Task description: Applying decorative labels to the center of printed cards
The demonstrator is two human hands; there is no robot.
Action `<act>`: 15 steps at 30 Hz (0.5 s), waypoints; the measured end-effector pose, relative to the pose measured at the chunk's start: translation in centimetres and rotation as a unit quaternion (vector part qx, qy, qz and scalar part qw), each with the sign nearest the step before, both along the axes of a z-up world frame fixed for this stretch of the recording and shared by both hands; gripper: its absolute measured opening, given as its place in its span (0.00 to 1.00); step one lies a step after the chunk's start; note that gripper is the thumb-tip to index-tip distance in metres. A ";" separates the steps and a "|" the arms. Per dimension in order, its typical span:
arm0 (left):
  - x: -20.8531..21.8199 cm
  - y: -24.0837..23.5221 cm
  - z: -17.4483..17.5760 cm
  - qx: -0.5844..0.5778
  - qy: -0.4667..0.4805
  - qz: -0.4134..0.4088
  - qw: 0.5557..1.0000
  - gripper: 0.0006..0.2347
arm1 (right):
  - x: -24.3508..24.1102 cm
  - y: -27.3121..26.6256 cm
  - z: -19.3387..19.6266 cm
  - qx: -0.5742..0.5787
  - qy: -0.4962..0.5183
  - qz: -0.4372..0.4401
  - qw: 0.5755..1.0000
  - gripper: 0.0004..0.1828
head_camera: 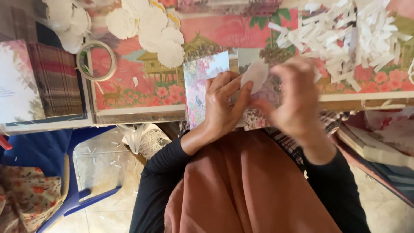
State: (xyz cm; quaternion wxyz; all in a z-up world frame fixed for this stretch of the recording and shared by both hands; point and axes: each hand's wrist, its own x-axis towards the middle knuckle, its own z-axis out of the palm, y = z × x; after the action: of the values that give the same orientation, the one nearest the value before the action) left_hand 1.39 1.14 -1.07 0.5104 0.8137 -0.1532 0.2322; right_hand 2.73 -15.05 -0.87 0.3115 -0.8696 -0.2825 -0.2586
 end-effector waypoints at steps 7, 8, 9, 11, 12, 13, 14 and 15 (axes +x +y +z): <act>-1.4 3.0 -0.6 0.044 0.053 0.033 0.997 0.13 | -0.8 -0.9 -3.9 0.090 0.049 -0.016 0.995 0.10; -1.5 3.6 -1.8 0.069 0.076 0.061 0.993 0.10 | -0.8 -1.0 -4.2 0.196 0.163 0.028 0.967 0.11; -1.7 4.3 -2.9 0.094 0.099 0.088 0.987 0.08 | -0.9 -1.1 -4.5 0.296 0.272 0.071 0.913 0.13; -1.7 4.5 -3.9 0.097 0.110 0.086 0.985 0.07 | -0.5 0.3 -5.1 0.316 0.313 0.086 0.892 0.15; -1.7 4.5 -4.4 0.099 0.112 0.081 0.985 0.09 | -0.3 0.9 -5.4 0.336 0.345 0.099 0.871 0.17; -1.7 4.4 -5.0 0.096 0.118 0.083 0.985 0.09 | -0.4 1.3 -5.6 0.333 0.350 0.098 0.870 0.17; -1.6 4.4 -5.7 0.103 0.113 0.085 0.985 0.09 | -0.5 1.8 -5.7 0.323 0.361 0.092 0.870 0.16; -1.6 4.4 -6.3 0.111 0.108 0.088 0.984 0.11 | -0.5 2.2 -5.9 0.313 0.371 0.085 0.870 0.16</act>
State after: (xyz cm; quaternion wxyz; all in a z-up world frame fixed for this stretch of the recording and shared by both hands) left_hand -0.16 5.51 -7.39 0.4084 0.8957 -0.0499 0.1686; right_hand 2.22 -12.81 -6.76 0.6704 -0.7308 -0.1234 0.0355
